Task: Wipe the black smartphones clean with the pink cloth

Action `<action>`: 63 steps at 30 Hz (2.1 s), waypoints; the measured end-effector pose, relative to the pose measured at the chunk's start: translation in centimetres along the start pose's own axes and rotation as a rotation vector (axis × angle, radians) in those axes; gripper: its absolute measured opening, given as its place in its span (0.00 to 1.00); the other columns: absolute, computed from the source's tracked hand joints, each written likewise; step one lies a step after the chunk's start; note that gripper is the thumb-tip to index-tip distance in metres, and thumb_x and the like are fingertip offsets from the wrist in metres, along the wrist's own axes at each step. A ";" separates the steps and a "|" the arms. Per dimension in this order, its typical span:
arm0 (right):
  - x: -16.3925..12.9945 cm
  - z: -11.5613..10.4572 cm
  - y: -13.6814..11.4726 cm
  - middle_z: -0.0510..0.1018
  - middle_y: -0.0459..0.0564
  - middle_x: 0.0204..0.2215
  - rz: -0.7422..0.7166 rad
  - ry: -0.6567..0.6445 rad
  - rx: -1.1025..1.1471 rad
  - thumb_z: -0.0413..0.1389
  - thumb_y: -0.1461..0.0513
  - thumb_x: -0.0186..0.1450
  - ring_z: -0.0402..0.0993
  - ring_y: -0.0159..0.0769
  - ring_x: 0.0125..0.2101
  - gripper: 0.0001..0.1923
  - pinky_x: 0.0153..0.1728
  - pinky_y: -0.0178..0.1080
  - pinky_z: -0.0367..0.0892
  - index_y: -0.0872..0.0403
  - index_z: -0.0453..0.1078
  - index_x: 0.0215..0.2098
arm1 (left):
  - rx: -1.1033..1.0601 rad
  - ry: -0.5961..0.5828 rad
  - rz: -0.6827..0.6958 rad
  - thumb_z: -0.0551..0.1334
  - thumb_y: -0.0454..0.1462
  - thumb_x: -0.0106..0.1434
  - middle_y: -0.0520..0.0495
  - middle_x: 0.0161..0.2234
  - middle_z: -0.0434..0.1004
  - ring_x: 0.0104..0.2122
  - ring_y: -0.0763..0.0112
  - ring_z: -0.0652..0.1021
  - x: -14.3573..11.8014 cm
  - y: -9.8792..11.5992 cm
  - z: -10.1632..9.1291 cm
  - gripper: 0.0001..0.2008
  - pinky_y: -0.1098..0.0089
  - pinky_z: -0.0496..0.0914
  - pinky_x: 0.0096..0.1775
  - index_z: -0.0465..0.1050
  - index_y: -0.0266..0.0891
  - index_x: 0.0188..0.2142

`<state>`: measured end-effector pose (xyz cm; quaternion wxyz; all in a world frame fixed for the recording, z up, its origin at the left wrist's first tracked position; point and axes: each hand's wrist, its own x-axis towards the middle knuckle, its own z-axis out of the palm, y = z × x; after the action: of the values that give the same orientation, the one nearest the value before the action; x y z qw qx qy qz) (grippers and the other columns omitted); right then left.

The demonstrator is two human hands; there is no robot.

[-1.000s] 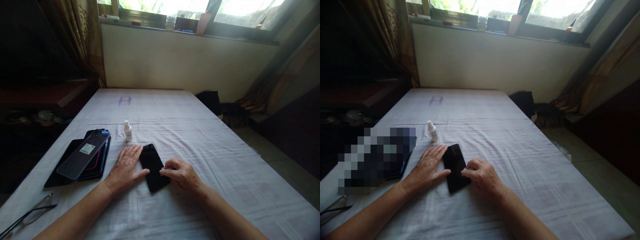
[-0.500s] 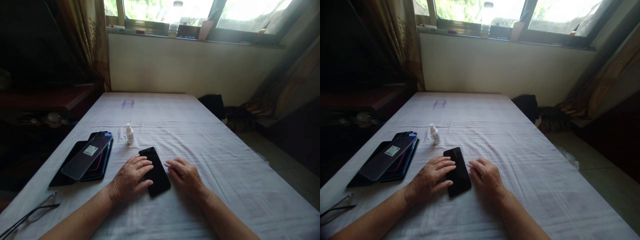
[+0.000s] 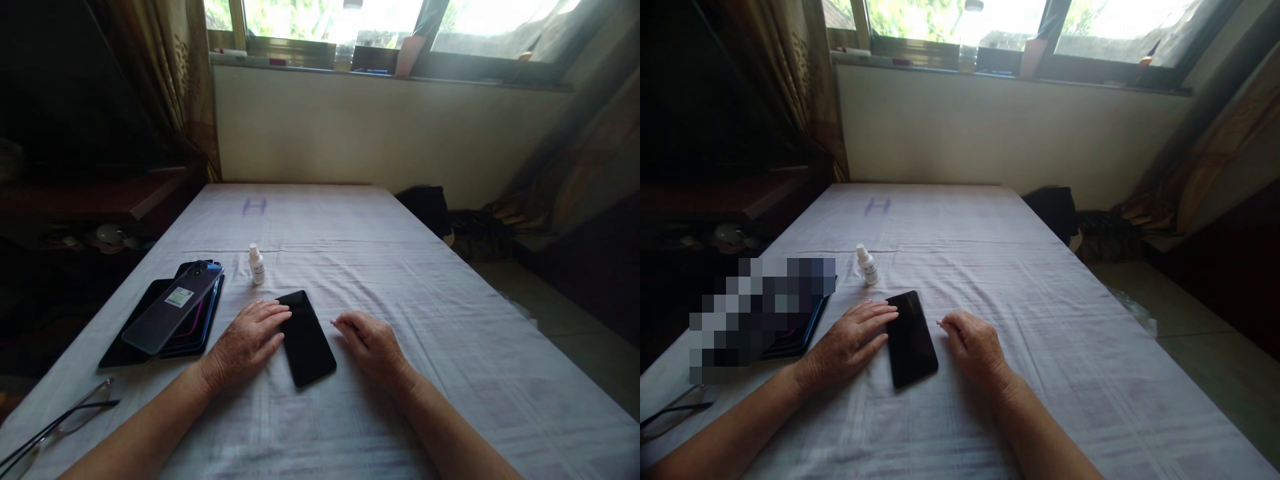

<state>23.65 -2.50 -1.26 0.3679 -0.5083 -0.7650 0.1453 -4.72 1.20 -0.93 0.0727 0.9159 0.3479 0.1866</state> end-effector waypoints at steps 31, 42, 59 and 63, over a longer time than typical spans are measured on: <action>0.0 -1.3 1.2 0.82 0.51 0.37 0.023 0.007 -0.193 0.52 0.57 0.72 0.79 0.37 0.35 0.12 0.37 0.36 0.70 0.52 0.75 0.45 | 0.160 -0.536 0.096 0.72 0.47 0.52 0.38 0.68 0.57 0.67 0.49 0.57 7.5 0.1 -4.2 0.41 0.47 0.45 0.64 0.62 0.46 0.63; 0.1 -1.4 -0.5 0.80 0.48 0.32 -0.112 0.028 -0.008 0.54 0.63 0.71 0.77 0.32 0.32 0.07 0.35 0.32 0.69 0.51 0.75 0.39 | 0.269 -0.250 -0.207 0.71 0.58 0.49 0.32 0.54 0.72 0.55 0.44 0.71 4.3 2.7 -1.5 0.44 0.50 0.60 0.59 0.69 0.34 0.58; -2.0 0.5 -3.3 0.78 0.53 0.34 -0.273 -0.032 -0.344 0.51 0.70 0.67 0.74 0.35 0.33 0.15 0.35 0.35 0.71 0.56 0.76 0.47 | 0.277 0.054 -0.263 0.66 0.45 0.57 0.36 0.50 0.72 0.50 0.48 0.72 -2.7 3.9 0.1 0.29 0.51 0.66 0.55 0.69 0.35 0.56; -2.5 0.7 -4.0 0.78 0.52 0.34 -0.292 -0.054 -0.369 0.50 0.68 0.70 0.74 0.35 0.33 0.15 0.35 0.35 0.71 0.55 0.76 0.48 | 0.270 0.064 -0.243 0.67 0.45 0.57 0.36 0.49 0.73 0.49 0.46 0.71 -2.5 4.0 0.0 0.29 0.49 0.66 0.54 0.69 0.35 0.55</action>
<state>20.99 -6.35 -0.37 0.2652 -0.4468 -0.8535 -0.0383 -3.98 -3.47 -0.58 -0.0400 0.8621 0.4802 0.1568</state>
